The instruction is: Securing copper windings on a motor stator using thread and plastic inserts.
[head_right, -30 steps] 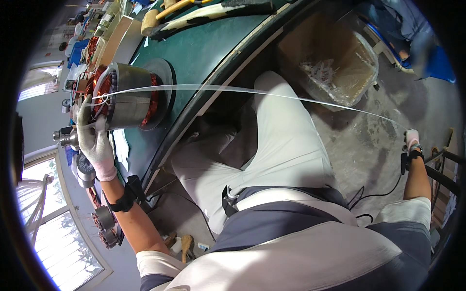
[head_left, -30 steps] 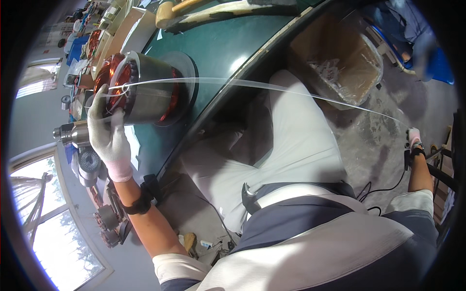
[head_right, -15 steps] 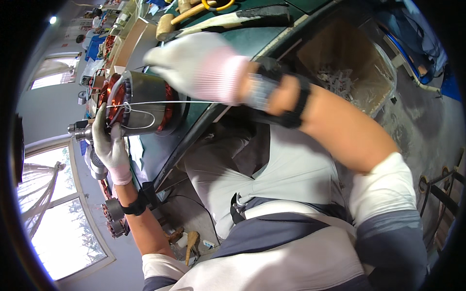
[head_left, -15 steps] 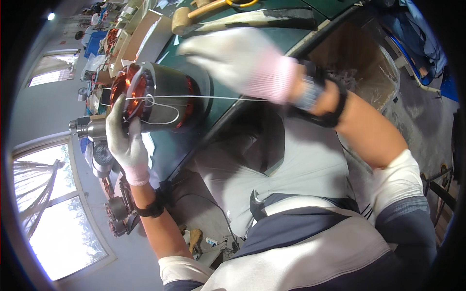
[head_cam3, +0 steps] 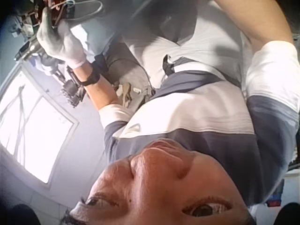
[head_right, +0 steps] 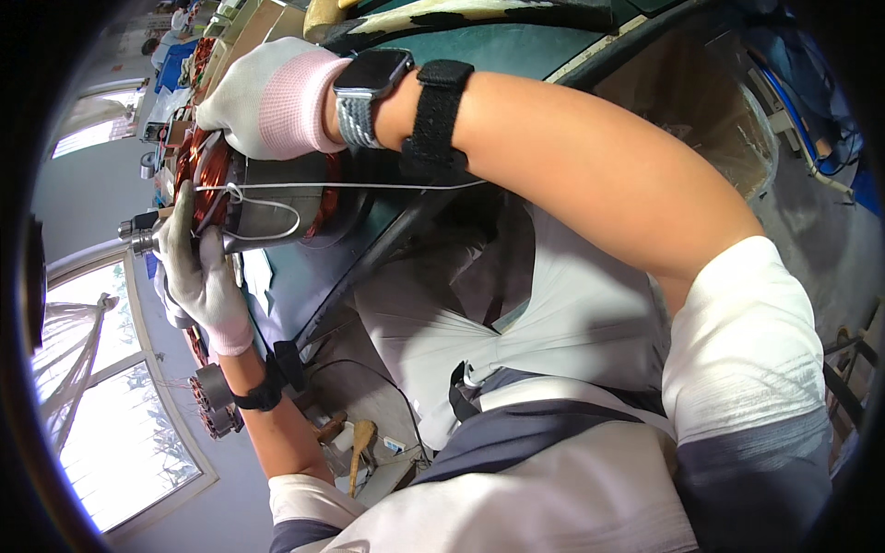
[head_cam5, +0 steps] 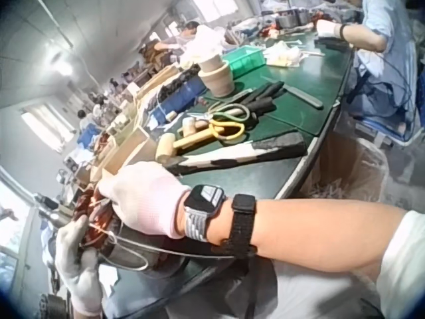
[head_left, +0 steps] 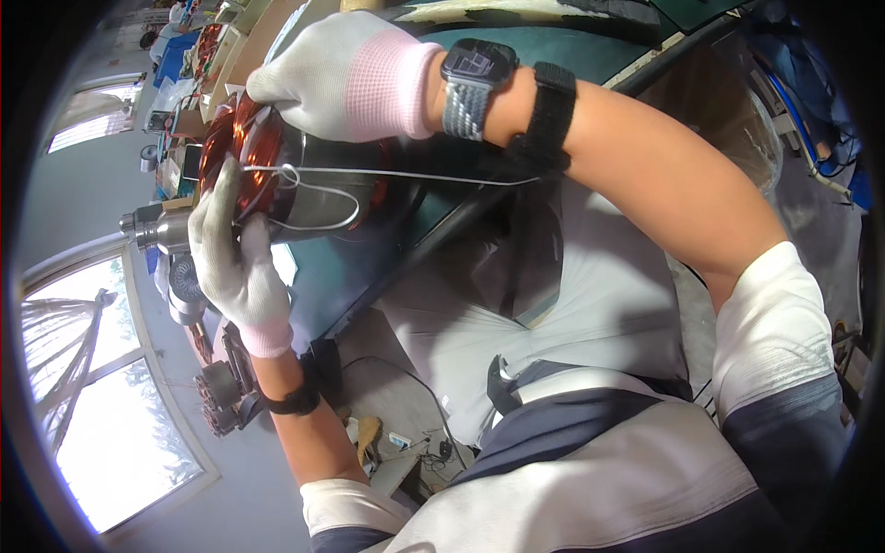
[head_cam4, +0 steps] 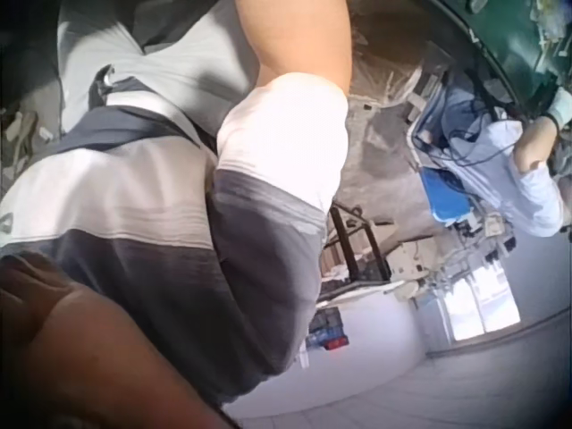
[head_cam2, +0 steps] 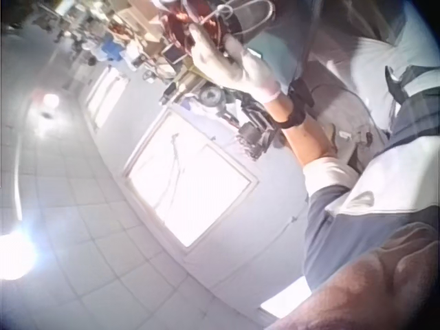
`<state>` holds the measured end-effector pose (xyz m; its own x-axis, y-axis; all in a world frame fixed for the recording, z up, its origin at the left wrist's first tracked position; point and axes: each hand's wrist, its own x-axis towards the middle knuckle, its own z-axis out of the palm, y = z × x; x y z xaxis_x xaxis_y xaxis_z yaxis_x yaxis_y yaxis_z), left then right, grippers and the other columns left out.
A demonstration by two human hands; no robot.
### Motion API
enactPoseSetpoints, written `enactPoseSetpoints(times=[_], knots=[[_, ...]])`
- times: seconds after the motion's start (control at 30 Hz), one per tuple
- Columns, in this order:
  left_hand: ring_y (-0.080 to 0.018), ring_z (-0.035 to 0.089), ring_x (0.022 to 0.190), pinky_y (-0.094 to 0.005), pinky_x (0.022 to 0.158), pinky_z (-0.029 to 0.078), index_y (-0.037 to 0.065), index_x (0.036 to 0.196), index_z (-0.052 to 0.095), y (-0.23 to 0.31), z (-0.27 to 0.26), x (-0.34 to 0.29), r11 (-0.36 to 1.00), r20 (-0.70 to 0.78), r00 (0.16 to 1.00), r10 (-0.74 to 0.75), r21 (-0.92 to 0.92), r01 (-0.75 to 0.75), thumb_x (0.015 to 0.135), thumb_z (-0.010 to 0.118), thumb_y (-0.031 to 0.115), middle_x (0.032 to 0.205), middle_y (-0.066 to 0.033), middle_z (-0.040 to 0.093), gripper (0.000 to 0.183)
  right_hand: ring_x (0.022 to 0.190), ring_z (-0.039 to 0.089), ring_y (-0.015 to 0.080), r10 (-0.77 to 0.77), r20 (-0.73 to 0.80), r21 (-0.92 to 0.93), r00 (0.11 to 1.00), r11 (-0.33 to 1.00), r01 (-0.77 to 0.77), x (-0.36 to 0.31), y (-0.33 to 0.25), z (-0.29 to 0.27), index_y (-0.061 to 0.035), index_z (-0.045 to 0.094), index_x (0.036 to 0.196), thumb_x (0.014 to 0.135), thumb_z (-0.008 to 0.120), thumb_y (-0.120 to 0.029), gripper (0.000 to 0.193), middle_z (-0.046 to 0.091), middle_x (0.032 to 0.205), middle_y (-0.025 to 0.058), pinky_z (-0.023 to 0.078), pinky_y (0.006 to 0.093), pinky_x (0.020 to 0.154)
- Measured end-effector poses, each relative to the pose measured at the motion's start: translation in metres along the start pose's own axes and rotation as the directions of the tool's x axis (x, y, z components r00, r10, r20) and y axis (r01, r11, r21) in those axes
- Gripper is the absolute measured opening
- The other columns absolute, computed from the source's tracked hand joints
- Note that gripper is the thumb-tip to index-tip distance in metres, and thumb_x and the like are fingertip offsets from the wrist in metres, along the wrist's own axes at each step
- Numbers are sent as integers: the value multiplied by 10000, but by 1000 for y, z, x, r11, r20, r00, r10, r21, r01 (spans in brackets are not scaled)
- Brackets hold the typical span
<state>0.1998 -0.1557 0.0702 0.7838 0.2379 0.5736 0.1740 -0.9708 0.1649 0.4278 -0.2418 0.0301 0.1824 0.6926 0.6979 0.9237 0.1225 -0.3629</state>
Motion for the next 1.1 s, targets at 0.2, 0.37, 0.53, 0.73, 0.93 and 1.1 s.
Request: enactPoseSetpoints(times=[0.2,0.37,0.53,0.73,0.93,1.1], knots=[[-247,637,1227,-359,1110,465,9,1436,672,-11,-4,1,998,28,1000,10,-67,-8,937,624,-106,1367,-123,690,513,1006,769,373,119,203,9,972,992,-124,3,-7,-11,-88,756,1193,982,564,-164,295,787,1038,167,609,494,855],[-223,691,1171,-356,1008,542,26,1490,604,-1,-3,2,947,-6,989,-151,-289,143,890,723,-108,1316,-141,720,627,896,703,438,335,203,440,920,808,-392,-78,-48,-15,-40,649,1045,1079,480,-254,274,699,932,225,563,536,793],[-222,666,1245,-352,1079,521,24,1487,596,-9,-13,-1,976,38,998,-59,-207,65,907,738,-84,1381,-120,684,606,856,732,395,219,313,526,924,770,-360,-163,-97,-61,-32,693,1202,1029,649,-123,200,735,981,202,594,448,725],[-363,638,1230,-421,1095,483,27,1375,682,1,-19,8,986,32,999,44,-160,-38,867,757,-19,1293,-179,680,515,767,709,374,226,476,154,850,930,-334,-247,-65,-69,-69,679,1204,983,652,-92,224,706,884,136,563,477,666],[-370,639,1195,-419,1065,494,29,1364,679,0,-19,0,988,3,1000,6,-154,-6,864,754,-47,1239,-172,678,511,906,745,321,263,116,458,958,842,-287,-122,-68,-1,1,662,1318,1101,500,-196,335,735,1169,169,607,405,779],[-375,653,1162,-426,1028,518,63,1381,690,2,-24,4,989,8,997,79,-130,-77,836,769,-53,1244,-165,691,563,636,579,92,186,697,675,693,158,-721,-94,-117,-51,-47,701,1264,1124,521,-194,271,685,856,33,486,260,613]])
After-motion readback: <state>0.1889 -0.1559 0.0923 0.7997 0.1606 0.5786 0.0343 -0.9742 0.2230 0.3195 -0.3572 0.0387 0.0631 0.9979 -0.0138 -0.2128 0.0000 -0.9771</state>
